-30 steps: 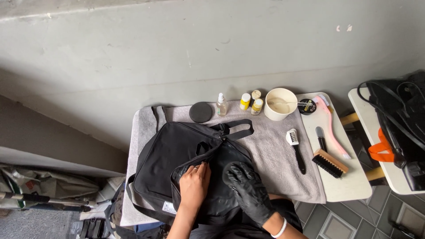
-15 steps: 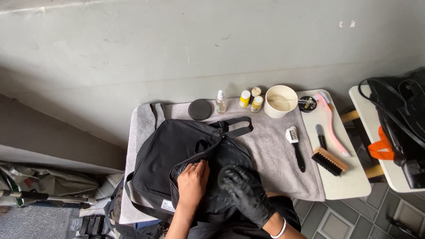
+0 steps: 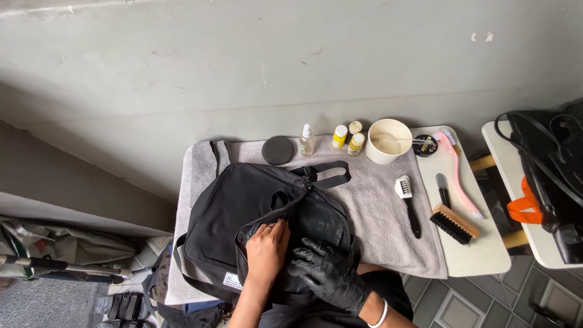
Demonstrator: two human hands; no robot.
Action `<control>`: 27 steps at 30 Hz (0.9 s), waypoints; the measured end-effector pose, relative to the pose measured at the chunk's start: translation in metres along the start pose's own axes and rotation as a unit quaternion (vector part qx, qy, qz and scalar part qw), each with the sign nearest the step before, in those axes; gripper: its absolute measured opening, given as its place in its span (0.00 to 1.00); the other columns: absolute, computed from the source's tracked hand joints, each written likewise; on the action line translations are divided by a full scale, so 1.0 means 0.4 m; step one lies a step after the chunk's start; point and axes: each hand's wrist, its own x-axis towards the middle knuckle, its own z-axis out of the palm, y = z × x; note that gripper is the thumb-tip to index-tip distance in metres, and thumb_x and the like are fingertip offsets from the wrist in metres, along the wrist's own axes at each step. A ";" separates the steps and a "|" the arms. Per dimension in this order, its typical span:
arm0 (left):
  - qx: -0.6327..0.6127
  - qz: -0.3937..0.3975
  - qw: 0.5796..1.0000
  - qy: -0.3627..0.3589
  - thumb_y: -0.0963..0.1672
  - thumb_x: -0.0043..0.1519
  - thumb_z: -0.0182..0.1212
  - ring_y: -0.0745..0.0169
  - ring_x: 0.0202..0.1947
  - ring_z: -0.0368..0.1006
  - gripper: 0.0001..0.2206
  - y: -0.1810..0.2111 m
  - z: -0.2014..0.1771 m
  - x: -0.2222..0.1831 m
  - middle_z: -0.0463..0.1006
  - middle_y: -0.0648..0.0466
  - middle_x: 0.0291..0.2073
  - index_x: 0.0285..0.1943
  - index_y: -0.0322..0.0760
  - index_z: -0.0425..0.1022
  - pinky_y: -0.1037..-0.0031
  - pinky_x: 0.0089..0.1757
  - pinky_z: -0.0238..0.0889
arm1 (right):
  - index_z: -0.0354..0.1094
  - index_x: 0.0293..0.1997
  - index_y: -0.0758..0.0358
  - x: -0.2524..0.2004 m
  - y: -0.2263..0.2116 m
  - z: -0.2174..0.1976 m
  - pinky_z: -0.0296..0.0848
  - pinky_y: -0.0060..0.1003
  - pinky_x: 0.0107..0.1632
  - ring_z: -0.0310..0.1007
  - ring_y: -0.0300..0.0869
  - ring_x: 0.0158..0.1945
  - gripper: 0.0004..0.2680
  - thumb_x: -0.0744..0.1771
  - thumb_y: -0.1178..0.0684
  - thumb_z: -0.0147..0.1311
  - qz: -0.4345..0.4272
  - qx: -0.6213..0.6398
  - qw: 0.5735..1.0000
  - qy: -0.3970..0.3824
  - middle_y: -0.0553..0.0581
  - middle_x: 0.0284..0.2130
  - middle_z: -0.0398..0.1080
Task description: A person applies a white polishing or cleaning agent to a black bag and rubs it into the material using their gloved hand.
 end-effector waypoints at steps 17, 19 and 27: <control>-0.131 -0.121 0.983 -0.031 0.45 0.62 0.65 0.57 0.40 0.81 0.08 0.011 -0.015 0.020 0.85 0.58 0.43 0.43 0.39 0.86 0.66 0.36 0.74 | 0.74 0.56 0.59 0.070 -0.035 -0.045 0.62 0.51 0.68 0.69 0.57 0.63 0.11 0.68 0.57 0.54 -0.004 0.090 0.996 -0.003 0.61 0.57 0.72; -0.134 -0.128 0.982 -0.037 0.46 0.62 0.65 0.58 0.40 0.81 0.08 0.009 -0.013 0.016 0.85 0.59 0.43 0.42 0.40 0.86 0.66 0.36 0.74 | 0.75 0.51 0.60 0.043 -0.012 -0.043 0.66 0.49 0.65 0.71 0.53 0.61 0.11 0.64 0.58 0.56 0.005 0.056 0.998 0.021 0.57 0.53 0.75; -0.132 -0.136 0.981 -0.037 0.46 0.62 0.65 0.58 0.40 0.81 0.08 0.013 -0.007 0.016 0.85 0.59 0.43 0.42 0.41 0.86 0.66 0.36 0.74 | 0.74 0.55 0.55 -0.006 0.072 -0.044 0.63 0.48 0.68 0.66 0.55 0.65 0.11 0.67 0.52 0.53 0.114 -0.027 0.993 0.007 0.59 0.61 0.69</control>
